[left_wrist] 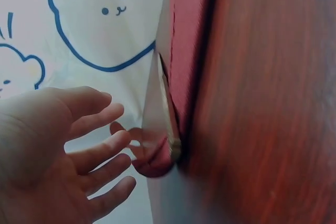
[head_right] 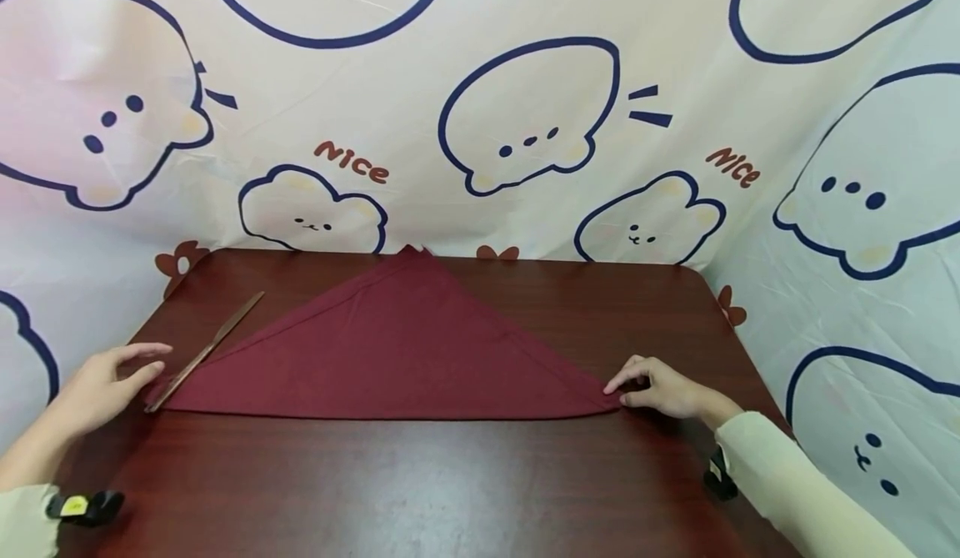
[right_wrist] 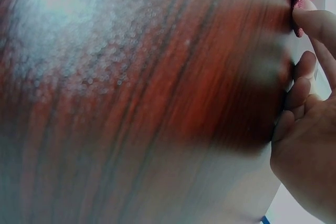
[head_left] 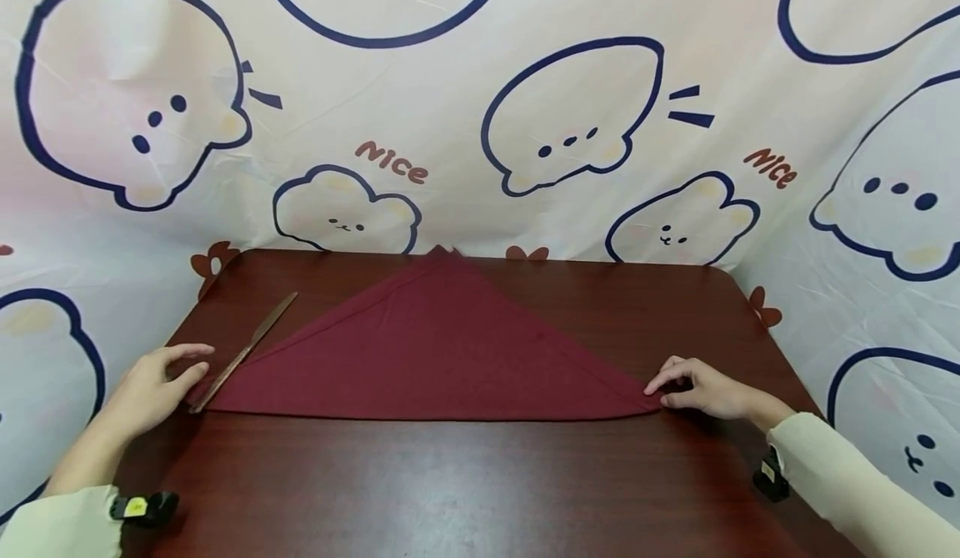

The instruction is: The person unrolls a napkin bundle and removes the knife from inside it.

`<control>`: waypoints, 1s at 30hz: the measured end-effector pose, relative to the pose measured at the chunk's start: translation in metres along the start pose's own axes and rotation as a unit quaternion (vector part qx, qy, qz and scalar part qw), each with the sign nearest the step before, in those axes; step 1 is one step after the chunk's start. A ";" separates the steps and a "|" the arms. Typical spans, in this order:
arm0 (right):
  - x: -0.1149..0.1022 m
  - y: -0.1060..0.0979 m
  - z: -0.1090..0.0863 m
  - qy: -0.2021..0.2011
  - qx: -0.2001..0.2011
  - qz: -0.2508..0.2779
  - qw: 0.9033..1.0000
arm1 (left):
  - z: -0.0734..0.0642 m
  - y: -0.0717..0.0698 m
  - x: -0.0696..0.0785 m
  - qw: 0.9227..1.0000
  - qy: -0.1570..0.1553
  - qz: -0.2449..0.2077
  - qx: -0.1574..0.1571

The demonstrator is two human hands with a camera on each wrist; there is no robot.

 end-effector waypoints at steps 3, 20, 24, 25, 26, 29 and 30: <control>0.001 -0.002 0.001 0.004 0.001 -0.001 1.000 | 0.004 -0.003 0.009 1.000 0.006 0.004 0.011; -0.003 0.001 0.001 -0.010 -0.005 0.000 1.000 | 0.023 0.006 0.032 0.999 0.041 0.019 -0.012; -0.001 0.002 0.001 -0.007 -0.006 0.000 1.000 | 0.025 0.010 0.031 0.999 0.034 0.017 -0.035; -0.001 0.002 0.001 -0.006 -0.005 0.000 1.000 | 0.026 0.012 0.031 0.999 0.033 0.016 -0.039; -0.001 0.002 0.001 -0.004 -0.005 0.001 1.000 | 0.027 0.013 0.030 0.998 0.032 0.015 -0.044; 0.000 0.002 0.000 0.000 -0.005 0.003 1.000 | 0.029 0.014 0.028 0.998 0.032 0.020 -0.050; 0.000 0.001 0.000 0.001 -0.005 0.003 1.000 | 0.030 0.014 0.027 0.998 0.032 0.021 -0.052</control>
Point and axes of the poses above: each hand's wrist, its own z-axis towards the middle knuckle, its own y-axis out of the palm, x = y × z, the point moved 10 cm from there along z, towards the middle knuckle, and after that the axes turned 12 degrees about y, right-handed, at the moved point
